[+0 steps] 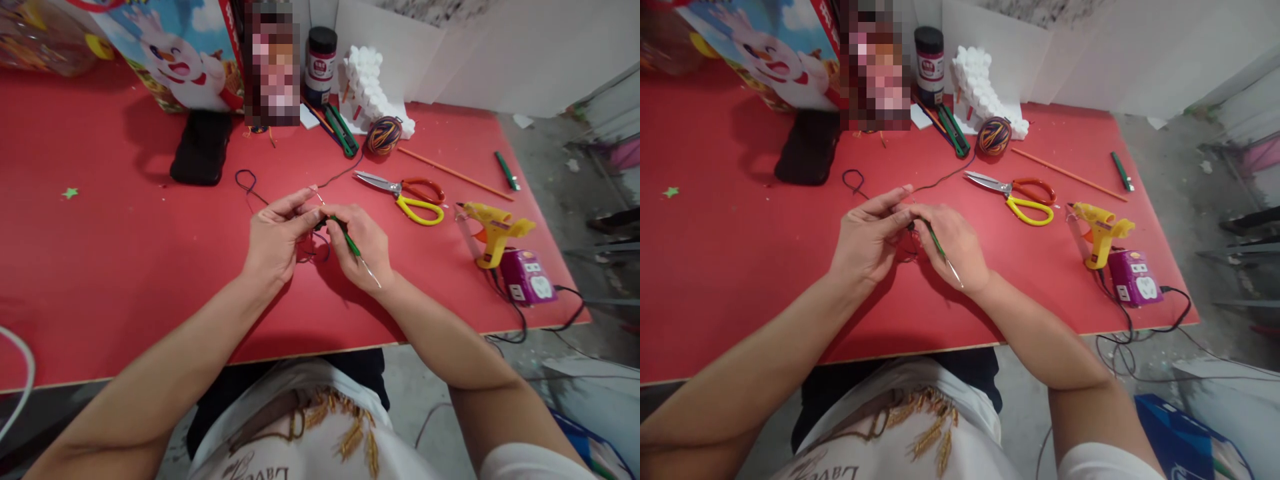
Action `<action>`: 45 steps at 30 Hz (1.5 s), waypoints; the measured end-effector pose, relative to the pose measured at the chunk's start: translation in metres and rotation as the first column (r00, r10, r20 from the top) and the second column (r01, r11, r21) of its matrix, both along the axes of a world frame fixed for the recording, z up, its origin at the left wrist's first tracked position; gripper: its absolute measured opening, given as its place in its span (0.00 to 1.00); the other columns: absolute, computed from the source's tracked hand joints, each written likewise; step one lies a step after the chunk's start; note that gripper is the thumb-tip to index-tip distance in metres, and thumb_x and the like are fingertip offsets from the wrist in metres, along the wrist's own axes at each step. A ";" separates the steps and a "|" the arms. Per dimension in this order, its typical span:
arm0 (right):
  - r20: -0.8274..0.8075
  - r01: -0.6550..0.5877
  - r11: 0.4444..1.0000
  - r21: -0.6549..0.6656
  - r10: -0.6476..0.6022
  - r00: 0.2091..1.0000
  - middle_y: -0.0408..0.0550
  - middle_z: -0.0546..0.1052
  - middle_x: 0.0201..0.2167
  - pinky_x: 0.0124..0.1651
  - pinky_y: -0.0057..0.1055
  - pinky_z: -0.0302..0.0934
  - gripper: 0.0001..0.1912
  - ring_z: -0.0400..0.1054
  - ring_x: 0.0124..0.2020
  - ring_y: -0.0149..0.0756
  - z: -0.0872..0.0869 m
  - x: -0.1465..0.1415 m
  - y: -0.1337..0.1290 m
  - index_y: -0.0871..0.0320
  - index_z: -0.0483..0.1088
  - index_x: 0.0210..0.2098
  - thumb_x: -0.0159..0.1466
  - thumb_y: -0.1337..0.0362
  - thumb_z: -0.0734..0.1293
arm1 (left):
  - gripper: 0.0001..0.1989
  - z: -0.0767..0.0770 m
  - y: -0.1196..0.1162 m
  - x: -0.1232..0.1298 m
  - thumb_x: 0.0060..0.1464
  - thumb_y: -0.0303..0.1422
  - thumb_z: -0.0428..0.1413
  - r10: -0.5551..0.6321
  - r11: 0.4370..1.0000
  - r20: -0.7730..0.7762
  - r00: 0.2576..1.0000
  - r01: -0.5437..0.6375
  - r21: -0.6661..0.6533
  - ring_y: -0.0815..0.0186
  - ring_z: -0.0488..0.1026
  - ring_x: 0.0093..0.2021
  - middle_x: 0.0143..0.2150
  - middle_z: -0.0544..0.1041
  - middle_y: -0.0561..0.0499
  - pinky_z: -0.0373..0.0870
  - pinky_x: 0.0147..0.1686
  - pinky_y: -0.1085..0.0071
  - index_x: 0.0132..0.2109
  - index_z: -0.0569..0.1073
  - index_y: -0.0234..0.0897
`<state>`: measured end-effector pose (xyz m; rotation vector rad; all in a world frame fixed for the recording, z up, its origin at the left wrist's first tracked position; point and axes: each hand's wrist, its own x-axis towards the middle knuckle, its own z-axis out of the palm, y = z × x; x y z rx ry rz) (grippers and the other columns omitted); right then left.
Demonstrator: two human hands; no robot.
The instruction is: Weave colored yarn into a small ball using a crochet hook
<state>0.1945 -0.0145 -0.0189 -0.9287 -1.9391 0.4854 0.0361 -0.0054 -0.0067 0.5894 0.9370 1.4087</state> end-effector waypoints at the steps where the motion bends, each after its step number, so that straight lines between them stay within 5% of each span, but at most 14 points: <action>1: 0.005 -0.001 1.000 0.015 0.001 1.000 0.51 0.85 0.53 0.59 0.42 0.73 0.14 0.79 0.52 0.42 0.000 0.000 0.000 0.51 0.75 0.59 0.80 0.60 0.61 | 0.20 0.000 0.000 -0.001 0.36 0.27 0.79 -0.020 1.000 0.006 1.000 0.020 -0.014 0.74 0.73 0.26 0.27 0.80 0.57 0.73 0.29 0.75 0.40 0.89 0.41; 6: -0.154 -0.060 0.996 -0.062 0.050 0.987 0.47 0.85 0.54 0.59 0.42 0.74 0.14 0.81 0.51 0.41 -0.001 0.005 0.000 0.46 0.76 0.60 0.78 0.59 0.65 | 0.18 0.001 0.003 -0.011 0.41 0.29 0.79 -0.148 0.987 0.022 0.989 0.149 -0.052 0.68 0.80 0.33 0.37 0.87 0.53 0.75 0.31 0.72 0.43 0.88 0.43; 11: -0.314 -0.101 0.971 -0.217 0.028 0.949 0.45 0.85 0.50 0.51 0.38 0.76 0.15 0.81 0.40 0.34 -0.005 0.010 0.002 0.46 0.76 0.61 0.78 0.56 0.67 | 0.17 0.009 0.006 -0.016 0.42 0.24 0.76 -0.169 0.983 0.086 0.982 0.174 -0.061 0.70 0.80 0.33 0.35 0.87 0.53 0.77 0.34 0.75 0.42 0.89 0.40; 15: -0.305 -0.091 0.978 -0.190 0.029 0.952 0.44 0.85 0.41 0.48 0.37 0.75 0.14 0.81 0.39 0.34 -0.003 0.011 0.002 0.49 0.77 0.60 0.77 0.56 0.68 | 0.17 0.018 0.005 -0.018 0.41 0.22 0.74 -0.141 0.986 0.101 0.985 0.149 -0.080 0.73 0.79 0.32 0.34 0.87 0.52 0.76 0.32 0.79 0.41 0.88 0.36; 22: -0.341 -0.107 0.987 -0.118 0.061 0.938 0.46 0.85 0.40 0.46 0.36 0.76 0.12 0.80 0.38 0.35 0.002 0.016 0.006 0.51 0.80 0.56 0.76 0.57 0.69 | 0.14 0.028 0.005 -0.023 0.42 0.21 0.72 -0.168 0.979 0.084 0.982 0.176 -0.105 0.73 0.79 0.30 0.33 0.87 0.50 0.76 0.30 0.82 0.40 0.88 0.34; 34: -0.417 -0.229 0.971 -0.072 0.180 0.891 0.45 0.84 0.36 0.37 0.29 0.71 0.07 0.75 0.31 0.29 0.015 0.028 0.015 0.56 0.85 0.47 0.72 0.64 0.74 | 0.16 0.024 0.009 -0.033 0.43 0.21 0.65 -0.340 0.926 0.215 0.915 0.366 -0.094 0.71 0.75 0.26 0.25 0.78 0.46 0.69 0.24 0.80 0.42 0.88 0.22; 40: -0.554 -0.352 0.920 -0.173 0.205 0.807 0.44 0.81 0.29 0.31 0.29 0.66 0.08 0.72 0.27 0.30 0.016 0.030 0.019 0.57 0.86 0.44 0.70 0.60 0.75 | 0.16 0.020 0.008 -0.033 0.43 0.21 0.65 -0.389 0.905 0.244 0.888 0.418 -0.078 0.71 0.76 0.27 0.26 0.79 0.45 0.70 0.23 0.81 0.41 0.88 0.22; 45: -0.663 -0.420 0.866 -0.273 0.147 0.734 0.42 0.78 0.26 0.27 0.28 0.62 0.09 0.68 0.24 0.28 0.013 0.022 0.016 0.56 0.84 0.44 0.71 0.58 0.75 | 0.14 0.020 0.004 -0.024 0.42 0.18 0.70 -0.322 0.940 0.141 0.936 0.334 -0.066 0.72 0.81 0.32 0.32 0.85 0.47 0.78 0.34 0.81 0.40 0.89 0.30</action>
